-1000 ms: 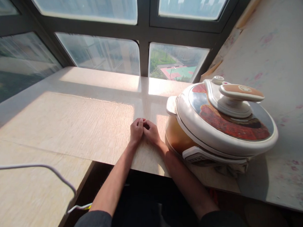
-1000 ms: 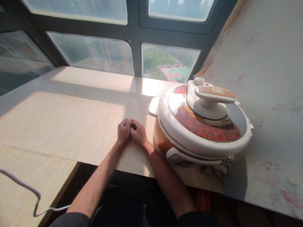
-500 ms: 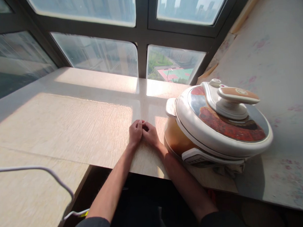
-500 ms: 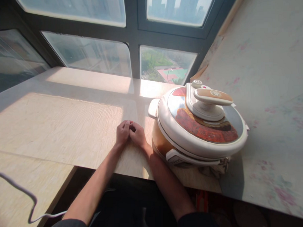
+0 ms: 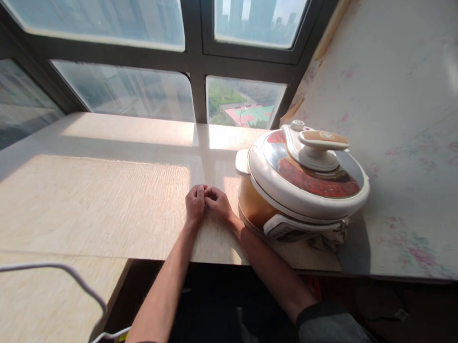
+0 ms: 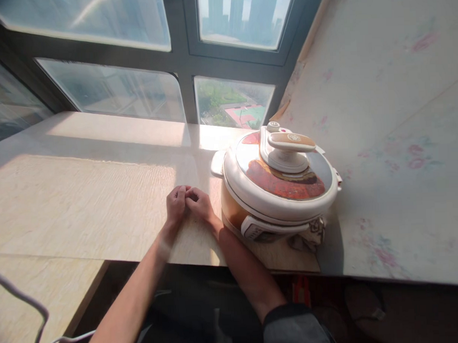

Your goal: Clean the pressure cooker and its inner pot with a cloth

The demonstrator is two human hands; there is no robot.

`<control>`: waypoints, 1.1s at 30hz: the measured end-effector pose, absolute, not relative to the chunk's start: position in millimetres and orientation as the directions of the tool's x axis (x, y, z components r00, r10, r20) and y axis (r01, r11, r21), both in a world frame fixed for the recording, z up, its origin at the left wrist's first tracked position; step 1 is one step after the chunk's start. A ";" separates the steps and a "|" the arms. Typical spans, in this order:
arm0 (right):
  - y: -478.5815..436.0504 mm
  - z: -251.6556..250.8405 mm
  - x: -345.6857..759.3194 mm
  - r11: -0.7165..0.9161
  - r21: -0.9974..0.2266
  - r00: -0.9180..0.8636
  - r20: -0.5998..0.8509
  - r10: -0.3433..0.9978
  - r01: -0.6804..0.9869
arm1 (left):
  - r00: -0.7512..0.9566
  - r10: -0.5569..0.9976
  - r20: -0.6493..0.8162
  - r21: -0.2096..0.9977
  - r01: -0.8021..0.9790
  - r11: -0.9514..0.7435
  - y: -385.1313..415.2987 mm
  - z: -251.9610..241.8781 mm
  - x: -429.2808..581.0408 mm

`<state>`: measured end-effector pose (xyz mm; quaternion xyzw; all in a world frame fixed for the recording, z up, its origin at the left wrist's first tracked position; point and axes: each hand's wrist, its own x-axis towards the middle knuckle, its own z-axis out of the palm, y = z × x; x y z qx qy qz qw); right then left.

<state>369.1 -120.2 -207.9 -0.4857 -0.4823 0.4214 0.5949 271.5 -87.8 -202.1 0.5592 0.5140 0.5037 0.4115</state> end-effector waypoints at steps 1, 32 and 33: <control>-123.7 -207.8 369.0 0.162 -0.985 0.169 0.149 0.974 -0.065 | -0.037 0.990 0.133 0.981 0.147 -0.126 -89.1 -201.1 271.1; -301.9 -107.4 585.6 0.329 -0.943 0.680 0.205 0.704 -0.057 | 0.214 0.964 0.158 0.956 -0.279 -0.094 -158.9 -91.0 385.5; -297.9 -108.4 583.7 0.334 -0.938 0.674 0.188 0.715 -0.093 | 0.221 0.965 0.139 0.949 -0.307 -0.066 -158.3 -88.6 387.9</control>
